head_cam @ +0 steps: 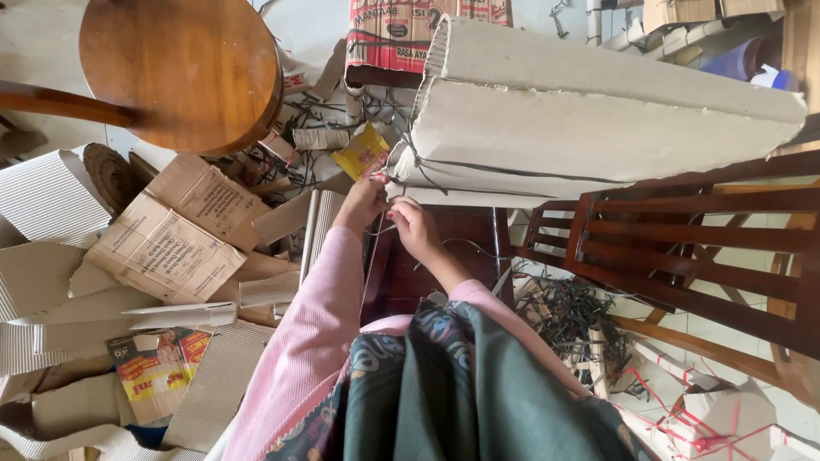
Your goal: The person ties a piece of cardboard to a wooden chair using a black string. They wrap the string around the cardboard and chair, tie knots to secure it, and use scissors to cut the excess string. The person then picks up a cardboard box from the floor.
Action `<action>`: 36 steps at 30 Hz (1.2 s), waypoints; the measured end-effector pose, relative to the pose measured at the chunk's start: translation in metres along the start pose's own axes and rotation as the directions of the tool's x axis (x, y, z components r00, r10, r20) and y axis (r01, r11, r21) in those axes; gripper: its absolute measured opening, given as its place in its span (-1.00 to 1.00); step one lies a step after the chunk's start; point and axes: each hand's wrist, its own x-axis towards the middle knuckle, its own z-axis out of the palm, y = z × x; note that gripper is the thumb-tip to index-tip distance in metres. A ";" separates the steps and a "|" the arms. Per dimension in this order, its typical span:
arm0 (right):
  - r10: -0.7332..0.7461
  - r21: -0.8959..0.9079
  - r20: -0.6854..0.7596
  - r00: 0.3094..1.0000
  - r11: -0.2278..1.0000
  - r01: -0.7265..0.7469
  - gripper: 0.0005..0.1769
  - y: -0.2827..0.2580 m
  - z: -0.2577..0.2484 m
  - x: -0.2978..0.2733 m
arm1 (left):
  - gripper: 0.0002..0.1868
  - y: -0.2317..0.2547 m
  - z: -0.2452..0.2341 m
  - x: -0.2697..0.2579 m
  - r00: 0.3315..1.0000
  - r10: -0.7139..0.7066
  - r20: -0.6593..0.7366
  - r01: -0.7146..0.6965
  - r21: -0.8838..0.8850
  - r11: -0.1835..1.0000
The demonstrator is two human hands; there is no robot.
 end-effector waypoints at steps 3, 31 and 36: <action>-0.035 0.039 0.051 0.998 0.999 0.033 -0.76 -0.001 -0.006 0.006 | -0.95 -0.007 -0.018 0.034 0.983 -0.094 -0.158 0.037 -0.329 0.944; 0.716 0.033 -0.121 0.687 0.695 -0.718 -0.52 0.041 0.002 0.034 | -0.59 -0.015 -0.041 0.001 0.970 0.210 0.121 -0.200 0.888 0.413; 0.769 0.139 -0.107 0.630 0.639 -0.757 -0.61 0.055 0.002 0.035 | -0.68 -0.003 -0.018 0.004 0.974 0.177 0.140 -0.168 0.972 0.161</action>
